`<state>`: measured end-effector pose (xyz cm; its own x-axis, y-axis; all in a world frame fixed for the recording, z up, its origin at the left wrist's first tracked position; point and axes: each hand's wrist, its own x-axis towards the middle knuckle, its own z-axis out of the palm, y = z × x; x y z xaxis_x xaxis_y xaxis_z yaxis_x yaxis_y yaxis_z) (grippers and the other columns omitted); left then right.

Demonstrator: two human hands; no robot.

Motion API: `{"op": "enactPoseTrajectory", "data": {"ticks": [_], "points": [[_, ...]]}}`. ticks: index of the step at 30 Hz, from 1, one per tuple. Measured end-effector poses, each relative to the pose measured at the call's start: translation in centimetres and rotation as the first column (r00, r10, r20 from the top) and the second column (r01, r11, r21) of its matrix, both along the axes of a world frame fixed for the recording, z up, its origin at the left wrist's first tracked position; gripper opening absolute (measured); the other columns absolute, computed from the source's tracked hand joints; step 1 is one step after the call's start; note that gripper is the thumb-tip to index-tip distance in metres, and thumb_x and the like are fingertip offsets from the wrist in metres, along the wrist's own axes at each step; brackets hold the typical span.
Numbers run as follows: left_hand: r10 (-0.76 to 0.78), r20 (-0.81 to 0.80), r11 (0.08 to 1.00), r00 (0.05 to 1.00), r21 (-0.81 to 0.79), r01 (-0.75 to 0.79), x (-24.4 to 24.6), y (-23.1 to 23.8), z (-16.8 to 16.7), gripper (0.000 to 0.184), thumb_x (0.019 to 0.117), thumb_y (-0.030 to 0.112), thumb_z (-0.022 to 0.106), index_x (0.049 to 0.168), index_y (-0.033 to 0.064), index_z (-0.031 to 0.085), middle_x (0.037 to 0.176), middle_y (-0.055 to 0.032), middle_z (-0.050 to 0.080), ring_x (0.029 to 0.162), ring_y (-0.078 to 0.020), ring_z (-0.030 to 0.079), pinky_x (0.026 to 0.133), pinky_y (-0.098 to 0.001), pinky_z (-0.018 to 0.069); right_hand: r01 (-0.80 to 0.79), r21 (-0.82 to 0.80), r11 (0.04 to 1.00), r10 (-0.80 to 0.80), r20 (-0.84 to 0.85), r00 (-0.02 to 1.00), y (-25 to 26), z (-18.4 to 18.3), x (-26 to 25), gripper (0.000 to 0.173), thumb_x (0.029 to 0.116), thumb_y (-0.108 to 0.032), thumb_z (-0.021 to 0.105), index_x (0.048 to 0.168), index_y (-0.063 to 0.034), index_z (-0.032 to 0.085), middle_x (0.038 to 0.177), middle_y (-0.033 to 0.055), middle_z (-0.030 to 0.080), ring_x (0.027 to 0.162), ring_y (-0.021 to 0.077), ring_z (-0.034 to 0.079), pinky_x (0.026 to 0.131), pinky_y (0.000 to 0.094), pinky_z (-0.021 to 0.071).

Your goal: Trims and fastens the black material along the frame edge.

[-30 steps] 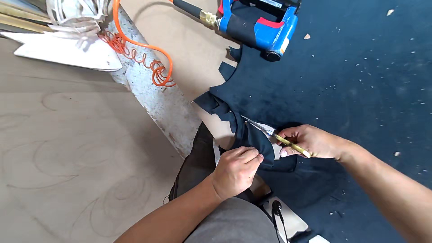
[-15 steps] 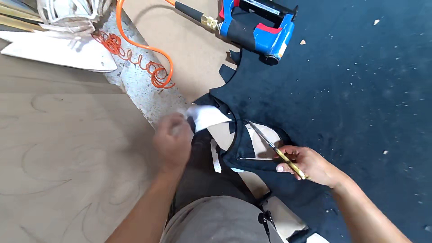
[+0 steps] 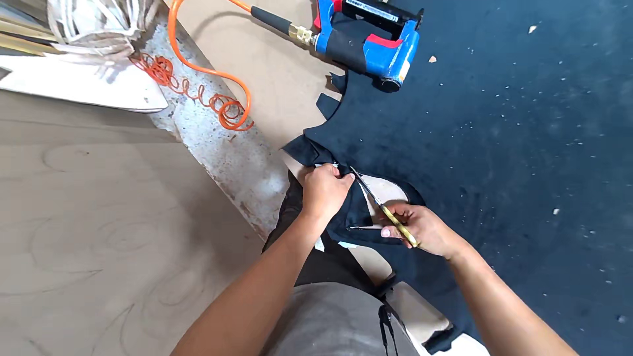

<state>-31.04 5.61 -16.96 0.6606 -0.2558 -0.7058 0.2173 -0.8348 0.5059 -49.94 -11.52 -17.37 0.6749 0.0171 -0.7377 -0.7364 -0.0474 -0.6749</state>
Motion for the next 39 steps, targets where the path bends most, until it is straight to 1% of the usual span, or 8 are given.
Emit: {"op": "enactPoseTrajectory", "data": {"ticks": [13, 18, 21, 24, 27, 30, 34, 39], "points": [[0.242, -0.189, 0.826, 0.952, -0.475, -0.304, 0.4, 4.6, 0.0, 0.019, 0.0979, 0.013, 0.061, 0.086, 0.0002, 0.068, 0.059, -0.0066, 0.062, 0.048, -0.0153, 0.06, 0.048, -0.0317, 0.0535, -0.136, -0.18, 0.974, 0.139, 0.001, 0.99, -1.0, 1.3, -2.0, 0.039, 0.0829, -0.051, 0.083, 0.104, -0.0196, 0.073, 0.068, 0.0001, 0.068, 0.049, 0.0136, 0.062, 0.045, 0.0334, 0.0562], [0.428, 0.137, 0.799, 0.894, -0.52, -0.303, 5.7, 7.1, 2.2, 0.022, 0.1048, 0.022, 0.056, 0.104, 0.0015, 0.063, 0.081, -0.0037, 0.07, 0.072, -0.0149, 0.07, 0.071, -0.0375, 0.0617, -0.135, -0.497, 0.857, 0.133, -0.039, 0.99, -2.8, 4.4, -7.6, 0.051, 0.0801, -0.055, 0.082, 0.12, -0.0251, 0.07, 0.078, -0.0033, 0.071, 0.063, 0.0138, 0.066, 0.057, 0.0437, 0.0589], [0.089, 0.291, 0.982, 0.953, -0.188, -0.034, 4.3, 7.0, 3.2, 0.04, 0.1012, 0.031, 0.063, 0.127, 0.0007, 0.057, 0.108, -0.0131, 0.068, 0.098, -0.0233, 0.069, 0.089, -0.0469, 0.0579, -0.2, -0.652, 0.731, 0.108, -0.179, 0.978, -4.1, 6.2, -8.2, 0.056, 0.0833, -0.04, 0.086, 0.132, -0.0211, 0.066, 0.087, 0.0095, 0.072, 0.073, 0.0305, 0.069, 0.065, 0.0623, 0.0556], [-0.305, 0.14, 0.952, 0.942, 0.036, 0.303, -2.7, 7.4, 1.6, 0.036, 0.0943, 0.04, 0.073, 0.109, 0.007, 0.071, 0.095, -0.0111, 0.074, 0.089, -0.0263, 0.073, 0.083, -0.0558, 0.0601, -0.169, -0.741, 0.65, 0.0, -0.223, 0.975, -4.6, 6.8, -7.6, 0.057, 0.0851, -0.034, 0.086, 0.135, -0.0185, 0.063, 0.101, 0.0174, 0.072, 0.087, 0.0409, 0.069, 0.073, 0.0712, 0.0524], [-0.42, 0.063, 0.903, 0.905, 0.132, 0.41, -5.8, 7.4, 0.4, 0.039, 0.0916, 0.043, 0.076, 0.108, 0.0083, 0.07, 0.091, -0.0121, 0.073, 0.087, -0.0303, 0.072, 0.08, -0.0574, 0.059, -0.14, -0.81, 0.569, -0.034, -0.194, 0.98, -4.5, 6.0, -7.8, 0.061, 0.0894, -0.024, 0.081, 0.144, -0.0148, 0.056, 0.122, 0.0213, 0.067, 0.103, 0.0462, 0.067, 0.082, 0.0724, 0.0522], [-0.424, -0.089, 0.891, 0.901, 0.136, 0.433, -4.3, 6.7, 0.9, 0.035, 0.0922, 0.036, 0.077, 0.111, 0.0072, 0.07, 0.097, -0.0133, 0.073, 0.092, -0.0292, 0.072, 0.085, -0.0558, 0.0585, -0.097, -0.821, 0.563, -0.045, -0.148, 0.988, -3.2, 5.8, -8.1, 0.056, 0.0891, -0.017, 0.079, 0.14, -0.0133, 0.057, 0.111, 0.0219, 0.069, 0.094, 0.0469, 0.068, 0.074, 0.0722, 0.0516], [-0.384, -0.067, 0.906, 0.921, 0.165, 0.39, -5.0, 6.6, 1.1, 0.032, 0.0927, 0.032, 0.076, 0.111, 0.0078, 0.066, 0.091, -0.0125, 0.071, 0.087, -0.0282, 0.072, 0.079, -0.0535, 0.0588, -0.316, -0.628, 0.711, 0.285, -0.153, 0.946, -2.3, 6.1, -8.0, 0.047, 0.0813, -0.042, 0.087, 0.122, -0.0275, 0.068, 0.082, 0.0005, 0.071, 0.071, 0.022, 0.068, 0.064, 0.0552, 0.0577], [-0.066, -0.143, 0.988, 0.987, -0.149, 0.045, -6.6, 9.3, -1.2, 0.03, 0.0921, 0.016, 0.078, 0.116, 0.0058, 0.064, 0.097, -0.0082, 0.074, 0.084, -0.0197, 0.076, 0.081, -0.0434, 0.0662, -0.686, -0.413, 0.6, 0.671, -0.208, 0.712, -1.1, 4.7, -3.0, 0.042, 0.0805, -0.058, 0.082, 0.112, -0.0315, 0.073, 0.08, -0.0046, 0.07, 0.075, 0.0153, 0.067, 0.07, 0.048, 0.0569]]}}
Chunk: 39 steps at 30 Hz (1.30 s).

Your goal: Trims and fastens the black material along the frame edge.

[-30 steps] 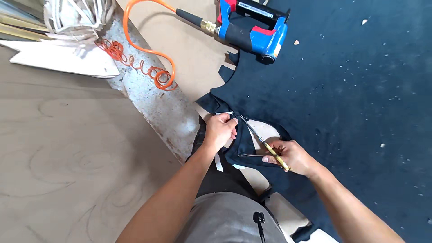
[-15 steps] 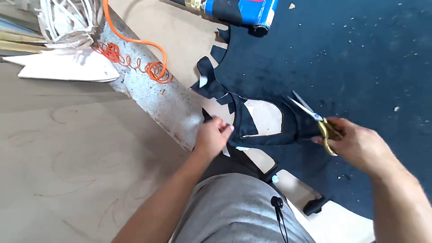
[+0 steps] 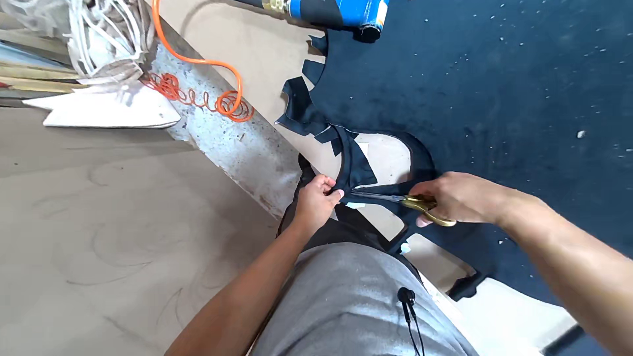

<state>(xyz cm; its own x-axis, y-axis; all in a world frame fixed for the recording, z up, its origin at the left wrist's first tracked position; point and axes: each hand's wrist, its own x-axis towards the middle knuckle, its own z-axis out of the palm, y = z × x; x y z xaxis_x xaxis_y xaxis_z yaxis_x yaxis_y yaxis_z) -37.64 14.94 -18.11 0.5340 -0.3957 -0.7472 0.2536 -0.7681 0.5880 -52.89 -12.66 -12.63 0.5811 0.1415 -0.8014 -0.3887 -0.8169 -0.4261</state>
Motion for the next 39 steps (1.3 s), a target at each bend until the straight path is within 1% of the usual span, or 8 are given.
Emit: {"op": "enactPoseTrajectory", "data": {"ticks": [5, 11, 17, 27, 30, 33, 36, 39], "points": [[-0.015, 0.01, 1.0, 1.0, 0.014, 0.015, 0.3, 0.1, 0.2, 0.026, 0.0925, 0.016, 0.077, 0.114, 0.0076, 0.065, 0.095, -0.0058, 0.074, 0.083, -0.0176, 0.075, 0.08, -0.0416, 0.0645, -0.079, 0.084, 0.993, 0.085, -0.075, 0.994, -0.4, -2.0, 3.0, 0.046, 0.0796, -0.057, 0.083, 0.111, -0.0261, 0.073, 0.079, -0.0043, 0.068, 0.072, 0.0129, 0.065, 0.069, 0.0427, 0.0566], [0.004, 0.007, 1.0, 1.0, -0.017, -0.004, 0.3, 0.4, 0.1, 0.024, 0.0924, 0.016, 0.077, 0.113, 0.0086, 0.066, 0.092, -0.0043, 0.073, 0.082, -0.0156, 0.073, 0.079, -0.0408, 0.063, -0.121, 0.062, 0.991, 0.132, -0.2, 0.971, -1.9, 0.0, 4.4, 0.051, 0.0753, -0.064, 0.083, 0.107, -0.0245, 0.072, 0.075, -0.0042, 0.065, 0.068, 0.0122, 0.062, 0.065, 0.04, 0.0548], [0.053, -0.026, 0.998, 0.998, -0.028, -0.054, 0.0, 0.2, 0.0, 0.025, 0.0914, 0.012, 0.077, 0.113, 0.0071, 0.067, 0.096, -0.0064, 0.074, 0.084, -0.0179, 0.075, 0.08, -0.042, 0.0647, -0.215, 0.075, 0.974, 0.222, -0.111, 0.969, -1.2, -1.7, 6.3, 0.041, 0.0785, -0.054, 0.085, 0.107, -0.0265, 0.074, 0.078, -0.004, 0.068, 0.071, 0.0127, 0.065, 0.068, 0.0426, 0.0562], [0.038, -0.069, 0.996, 0.997, -0.072, -0.043, 0.3, 0.5, -0.1, 0.023, 0.0927, 0.007, 0.075, 0.114, 0.0053, 0.066, 0.095, -0.0057, 0.074, 0.084, -0.0154, 0.075, 0.08, -0.0386, 0.0655, -0.199, 0.144, 0.969, 0.212, -0.081, 0.974, -0.7, -3.1, 5.3, 0.039, 0.0789, -0.059, 0.083, 0.097, -0.0264, 0.07, 0.07, -0.0063, 0.063, 0.063, 0.01, 0.061, 0.061, 0.039, 0.0538], [0.004, -0.086, 0.993, 0.996, -0.119, -0.014, 0.8, 0.9, -0.3, 0.023, 0.0942, 0.003, 0.071, 0.116, 0.0033, 0.065, 0.098, -0.0074, 0.073, 0.085, -0.0171, 0.075, 0.081, -0.0395, 0.0662, -0.269, 0.095, 0.959, 0.271, -0.013, 0.962, -0.5, -3.1, 4.9, 0.038, 0.082, -0.06, 0.079, 0.094, -0.0254, 0.069, 0.068, -0.0054, 0.062, 0.063, 0.0128, 0.062, 0.06, 0.0418, 0.0542], [-0.046, -0.05, 0.996, 0.998, -0.074, 0.042, 0.9, 0.8, 0.1, 0.02, 0.0945, 0.007, 0.071, 0.114, 0.0061, 0.067, 0.097, -0.0048, 0.075, 0.083, -0.0154, 0.076, 0.079, -0.0381, 0.0658, -0.429, -0.051, 0.902, 0.43, 0.023, 0.902, 0.2, -1.5, 5.0, 0.039, 0.0913, -0.059, 0.069, 0.108, -0.024, 0.069, 0.071, -0.0026, 0.065, 0.069, 0.018, 0.066, 0.067, 0.0441, 0.0552], [-0.147, 0.029, 0.987, 0.989, 0.073, 0.145, 0.8, -0.4, 1.0, 0.026, 0.0935, 0.023, 0.075, 0.115, 0.0085, 0.069, 0.096, -0.0051, 0.075, 0.083, -0.0171, 0.074, 0.08, -0.0432, 0.0638, -0.487, -0.144, 0.861, 0.502, 0.092, 0.86, 0.5, 0.0, 4.5, 0.034, 0.095, -0.054, 0.065, 0.099, -0.0199, 0.065, 0.068, -0.0017, 0.063, 0.067, 0.0198, 0.067, 0.065, 0.0434, 0.0546], [-0.266, -0.02, 0.949, 0.964, 0.168, 0.265, 0.9, -1.9, 1.9, 0.027, 0.096, 0.028, 0.071, 0.114, 0.0073, 0.069, 0.093, -0.0094, 0.073, 0.081, -0.0221, 0.073, 0.079, -0.0478, 0.0619, -0.436, -0.173, 0.883, 0.455, 0.088, 0.886, 0.7, 0.8, 3.2, 0.03, 0.092, -0.051, 0.069, 0.095, -0.0208, 0.065, 0.067, -0.003, 0.062, 0.066, 0.0185, 0.066, 0.064, 0.0429, 0.0541]]}}
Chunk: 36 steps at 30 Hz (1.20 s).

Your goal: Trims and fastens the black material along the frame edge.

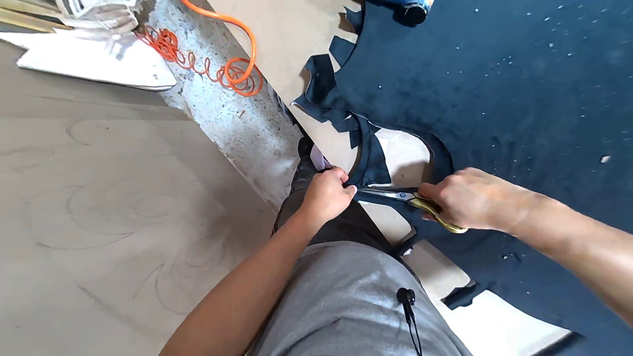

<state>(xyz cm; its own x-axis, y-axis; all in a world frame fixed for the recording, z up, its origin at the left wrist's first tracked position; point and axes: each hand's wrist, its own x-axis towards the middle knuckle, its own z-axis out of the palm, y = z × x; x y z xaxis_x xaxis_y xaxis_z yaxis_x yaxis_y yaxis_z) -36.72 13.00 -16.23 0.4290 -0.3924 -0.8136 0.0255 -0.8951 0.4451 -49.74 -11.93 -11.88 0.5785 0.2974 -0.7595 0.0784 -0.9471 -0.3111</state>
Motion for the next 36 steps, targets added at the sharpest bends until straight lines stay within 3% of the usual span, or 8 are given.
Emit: {"op": "enactPoseTrajectory", "data": {"ticks": [7, 11, 13, 15, 19, 23, 28, 36], "points": [[-0.195, 0.112, 0.972, 0.974, 0.158, 0.176, 0.2, -1.7, 0.0, 0.032, 0.0867, 0.039, 0.073, 0.098, 0.0093, 0.07, 0.088, -0.0112, 0.07, 0.089, -0.0299, 0.07, 0.075, -0.0557, 0.057, 0.562, 0.054, 0.825, -0.564, 0.027, 0.825, -3.0, 3.3, -8.8, 0.039, 0.0818, -0.065, 0.075, 0.095, -0.0289, 0.068, 0.059, -0.0096, 0.058, 0.051, 0.0089, 0.057, 0.047, 0.038, 0.0512], [-0.323, 0.064, 0.937, 0.944, 0.163, 0.31, 1.3, -2.3, -0.4, 0.033, 0.0888, 0.04, 0.072, 0.089, 0.007, 0.068, 0.08, -0.0122, 0.069, 0.074, -0.0284, 0.071, 0.07, -0.0535, 0.0586, 0.927, 0.153, 0.342, -0.833, -0.406, 0.375, -0.3, 4.9, -12.2, 0.048, 0.0775, -0.062, 0.082, 0.1, -0.0216, 0.072, 0.065, 0.0018, 0.067, 0.046, 0.0157, 0.063, 0.041, 0.0335, 0.0558], [-0.308, -0.05, 0.95, 0.95, 0.048, 0.31, 2.3, -1.8, -1.0, 0.031, 0.0947, 0.034, 0.071, 0.094, 0.0031, 0.068, 0.075, -0.0113, 0.072, 0.065, -0.0234, 0.073, 0.067, -0.0464, 0.0629, 0.987, 0.157, 0.017, -0.713, -0.69, 0.122, 3.1, 4.4, -12.2, 0.05, 0.0807, -0.056, 0.081, 0.106, -0.0137, 0.07, 0.068, 0.0073, 0.065, 0.05, 0.0178, 0.063, 0.045, 0.0323, 0.0565], [-0.274, -0.229, 0.962, 0.934, -0.065, 0.267, 3.8, -1.2, -1.4, 0.032, 0.1009, 0.028, 0.068, 0.107, -0.0032, 0.066, 0.08, -0.0125, 0.075, 0.068, -0.0207, 0.075, 0.072, -0.0404, 0.0649, 0.953, 0.181, -0.242, -0.524, -0.851, 0.029, 7.1, 3.1, -11.8, 0.056, 0.0839, -0.06, 0.077, 0.111, -0.0117, 0.068, 0.07, 0.0038, 0.063, 0.054, 0.0135, 0.063, 0.05, 0.0293, 0.0584], [-0.352, -0.342, 0.932, 0.871, -0.038, 0.361, 5.4, -2.4, -0.8, 0.024, 0.1054, 0.02, 0.061, 0.109, -0.0033, 0.064, 0.085, -0.0118, 0.076, 0.074, -0.0186, 0.076, 0.075, -0.0353, 0.0643, 0.85, 0.144, -0.506, -0.322, -0.946, -0.032, 11.7, 0.9, -10.5, 0.063, 0.0873, -0.071, 0.066, 0.109, -0.012, 0.068, 0.069, -0.0008, 0.059, 0.053, 0.0072, 0.059, 0.049, 0.0217, 0.0542], [-0.501, -0.303, 0.862, 0.811, -0.093, 0.498, 6.0, -2.6, -1.1, 0.019, 0.1038, 0.017, 0.063, 0.107, -0.0014, 0.064, 0.082, -0.0101, 0.075, 0.073, -0.0178, 0.076, 0.075, -0.0364, 0.064, 0.768, 0.073, -0.636, -0.2, -0.977, -0.073, 13.7, 0.6, -9.9, 0.063, 0.0919, -0.071, 0.059, 0.107, -0.0105, 0.067, 0.069, 0.0001, 0.057, 0.052, 0.007, 0.059, 0.048, 0.0207, 0.054], [-0.793, -0.17, 0.596, 0.585, -0.013, 0.803, 6.4, -4.2, -0.6, 0.028, 0.1059, 0.032, 0.057, 0.103, 0.0052, 0.065, 0.082, -0.0073, 0.073, 0.074, -0.02, 0.073, 0.077, -0.0455, 0.0611, 0.689, 0.014, -0.725, -0.161, -0.976, -0.149, 16.3, 1.4, -8.3, 0.063, 0.0928, -0.071, 0.057, 0.106, -0.0107, 0.067, 0.068, -0.0001, 0.056, 0.053, 0.0073, 0.059, 0.049, 0.0214, 0.0545], [-0.945, -0.076, 0.32, 0.319, -0.012, 0.947, 7.0, -5.9, -0.9, 0.036, 0.1033, 0.038, 0.057, 0.091, 0.0061, 0.068, 0.085, -0.0131, 0.067, 0.088, -0.0319, 0.068, 0.08, -0.0561, 0.0549, 0.521, -0.136, -0.843, -0.042, -0.948, -0.315, 19.6, 4.2, -4.9, 0.061, 0.0942, -0.069, 0.057, 0.107, -0.0103, 0.067, 0.068, -0.0012, 0.057, 0.053, 0.0063, 0.059, 0.048, 0.0207, 0.0541]]}}
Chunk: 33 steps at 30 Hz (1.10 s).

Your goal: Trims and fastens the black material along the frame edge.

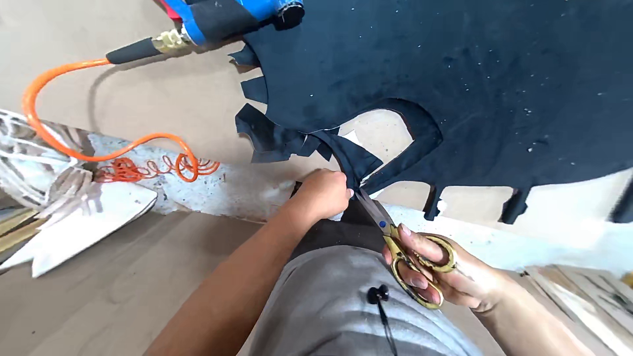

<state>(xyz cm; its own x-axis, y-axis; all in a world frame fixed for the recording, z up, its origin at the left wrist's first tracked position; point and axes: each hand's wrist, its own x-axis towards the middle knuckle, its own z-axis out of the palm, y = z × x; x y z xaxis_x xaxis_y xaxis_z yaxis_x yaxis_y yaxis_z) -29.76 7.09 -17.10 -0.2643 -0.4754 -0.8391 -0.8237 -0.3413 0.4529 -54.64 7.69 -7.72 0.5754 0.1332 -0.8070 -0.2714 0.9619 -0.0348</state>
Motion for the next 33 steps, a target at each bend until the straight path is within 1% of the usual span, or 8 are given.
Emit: {"op": "enactPoseTrajectory", "data": {"ticks": [6, 10, 14, 17, 20, 23, 28, 33], "points": [[-0.048, -0.056, 0.999, 0.997, 0.008, 0.049, 0.5, -0.1, -0.6, 0.038, 0.1051, 0.038, 0.054, 0.089, 0.0063, 0.068, 0.086, -0.013, 0.068, 0.089, -0.0314, 0.068, 0.081, -0.0555, 0.0546, 0.117, -0.004, 0.993, -0.116, -0.109, 0.987, 1.5, 0.9, 2.3, 0.058, 0.0981, -0.064, 0.055, 0.107, -0.0085, 0.066, 0.068, -0.0004, 0.056, 0.051, 0.006, 0.057, 0.047, 0.0195, 0.0519], [-0.056, -0.094, 0.996, 0.994, 0.059, 0.062, 0.7, -0.5, -1.0, 0.039, 0.1075, 0.037, 0.05, 0.094, 0.0058, 0.069, 0.083, -0.0102, 0.072, 0.082, -0.0266, 0.072, 0.081, -0.0522, 0.058, 0.154, 0.026, 0.988, -0.15, -0.135, 0.98, 1.1, 1.0, 3.4, 0.056, 0.0994, -0.062, 0.055, 0.104, -0.0077, 0.066, 0.068, -0.0006, 0.056, 0.051, 0.0048, 0.057, 0.047, 0.0179, 0.0513], [-0.078, -0.149, 0.994, 0.986, 0.064, 0.088, 1.2, -0.7, -1.7, 0.039, 0.1089, 0.033, 0.047, 0.093, 0.0056, 0.069, 0.081, -0.0072, 0.073, 0.081, -0.0225, 0.072, 0.082, -0.0503, 0.058, 0.101, -0.094, 0.991, -0.117, -0.194, 0.974, 2.3, 0.4, 5.1, 0.054, 0.0985, -0.062, 0.057, 0.101, -0.0087, 0.067, 0.065, -0.0013, 0.057, 0.049, 0.006, 0.058, 0.045, 0.0201, 0.0523], [-0.069, -0.141, 0.994, 0.988, 0.071, 0.079, 1.3, -0.6, -1.6, 0.039, 0.109, 0.035, 0.046, 0.093, 0.0073, 0.069, 0.081, -0.0049, 0.074, 0.08, -0.0204, 0.073, 0.082, -0.0491, 0.0578, 0.138, -0.196, 0.971, -0.181, -0.22, 0.959, 4.6, -0.1, 5.7, 0.056, 0.0937, -0.064, 0.063, 0.1, -0.0091, 0.067, 0.063, -0.001, 0.056, 0.047, 0.0077, 0.056, 0.044, 0.0228, 0.0514], [-0.024, -0.167, 0.993, 0.986, 0.112, 0.043, 1.3, -0.8, -1.2, 0.039, 0.1103, 0.034, 0.045, 0.096, 0.0064, 0.068, 0.08, -0.0046, 0.075, 0.075, -0.0173, 0.074, 0.077, -0.0434, 0.0611, 0.16, -0.368, 0.916, -0.262, -0.248, 0.933, 7.8, -1.0, 6.4, 0.055, 0.0921, -0.064, 0.065, 0.098, -0.0091, 0.068, 0.059, -0.0011, 0.054, 0.043, 0.0089, 0.053, 0.04, 0.0253, 0.0485], [0.013, -0.192, 0.985, 0.981, 0.173, 0.021, 1.5, -0.9, -1.2, 0.039, 0.1112, 0.032, 0.043, 0.101, 0.0039, 0.068, 0.08, -0.0056, 0.075, 0.07, -0.0152, 0.074, 0.074, -0.0384, 0.0626, 0.088, -0.49, 0.867, -0.274, -0.322, 0.906, 10.2, -2.2, 7.9, 0.055, 0.0924, -0.063, 0.066, 0.096, -0.0083, 0.067, 0.059, 0.0015, 0.057, 0.046, 0.0126, 0.056, 0.044, 0.029, 0.051], [0.078, -0.19, 0.974, 0.979, 0.226, -0.033, 1.2, -0.9, -1.6, 0.039, 0.1117, 0.032, 0.044, 0.106, 0.0007, 0.066, 0.085, -0.0093, 0.076, 0.074, -0.018, 0.076, 0.077, -0.0401, 0.0642, -0.201, -0.62, 0.758, -0.227, -0.54, 0.811, 12.4, -7.4, 10.0, 0.047, 0.0895, -0.063, 0.069, 0.102, -0.0175, 0.069, 0.07, -0.0007, 0.066, 0.058, 0.0151, 0.065, 0.057, 0.0385, 0.0586], [0.161, -0.142, 0.966, 0.977, 0.228, -0.126, 1.1, -0.1, -1.4, 0.038, 0.1104, 0.034, 0.048, 0.107, 0.0016, 0.068, 0.083, -0.0086, 0.076, 0.071, -0.0185, 0.076, 0.074, -0.039, 0.0652, -0.149, -0.783, 0.603, -0.428, -0.476, 0.768, 15.0, -10.8, 10.3, 0.052, 0.0818, -0.06, 0.079, 0.111, -0.0176, 0.071, 0.069, -0.0037, 0.067, 0.058, 0.0114, 0.064, 0.057, 0.0365, 0.0579]]}}
